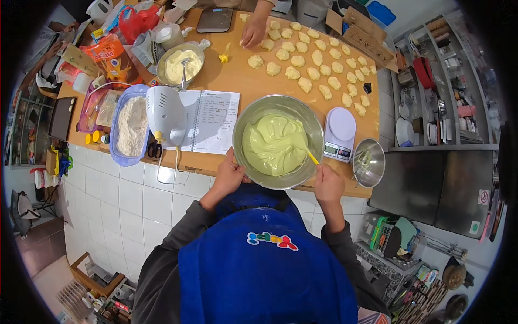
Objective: The person stirs a green batter in a metal bowl using a spatula and then retrieves and unfolds a sheet of baking paper.
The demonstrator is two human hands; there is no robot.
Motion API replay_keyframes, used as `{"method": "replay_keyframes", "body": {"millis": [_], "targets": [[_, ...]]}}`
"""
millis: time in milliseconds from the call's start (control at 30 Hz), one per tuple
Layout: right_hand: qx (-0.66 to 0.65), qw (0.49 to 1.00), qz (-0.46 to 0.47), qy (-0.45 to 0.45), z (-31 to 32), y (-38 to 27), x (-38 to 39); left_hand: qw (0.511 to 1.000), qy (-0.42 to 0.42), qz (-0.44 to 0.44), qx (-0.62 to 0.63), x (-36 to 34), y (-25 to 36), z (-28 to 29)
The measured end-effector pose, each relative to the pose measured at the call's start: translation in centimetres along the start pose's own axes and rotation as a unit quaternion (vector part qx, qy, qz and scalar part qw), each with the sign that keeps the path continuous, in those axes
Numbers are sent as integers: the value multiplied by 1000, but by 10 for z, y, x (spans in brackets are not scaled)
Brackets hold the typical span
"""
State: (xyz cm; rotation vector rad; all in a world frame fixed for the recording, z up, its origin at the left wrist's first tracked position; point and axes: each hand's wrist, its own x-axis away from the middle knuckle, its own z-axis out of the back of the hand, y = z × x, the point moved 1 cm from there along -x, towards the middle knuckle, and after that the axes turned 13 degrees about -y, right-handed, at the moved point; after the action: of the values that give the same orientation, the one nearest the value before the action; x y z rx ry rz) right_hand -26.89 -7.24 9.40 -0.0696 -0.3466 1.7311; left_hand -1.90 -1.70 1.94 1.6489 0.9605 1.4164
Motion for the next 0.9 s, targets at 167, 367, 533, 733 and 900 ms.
{"method": "replay_keyframes", "body": {"millis": [167,367,533,733,900], "targets": [[13,998,-54,36,-19,-9,-2,1000,-12,-8,4,1,-4,-5],[61,995,-51,62,-36,-13,-13,999,-28,-6,20,0,-1,-4],[56,997,-1,45,-49,-5,-30,999,-40,4,2,2,3,-2],[-4,984,176,-11,-52,4,-52,999,-40,8,18,-3,-3,1],[-4,974,218,-58,-29,-15,-29,999,-30,-9,30,-2,-3,-1]]}}
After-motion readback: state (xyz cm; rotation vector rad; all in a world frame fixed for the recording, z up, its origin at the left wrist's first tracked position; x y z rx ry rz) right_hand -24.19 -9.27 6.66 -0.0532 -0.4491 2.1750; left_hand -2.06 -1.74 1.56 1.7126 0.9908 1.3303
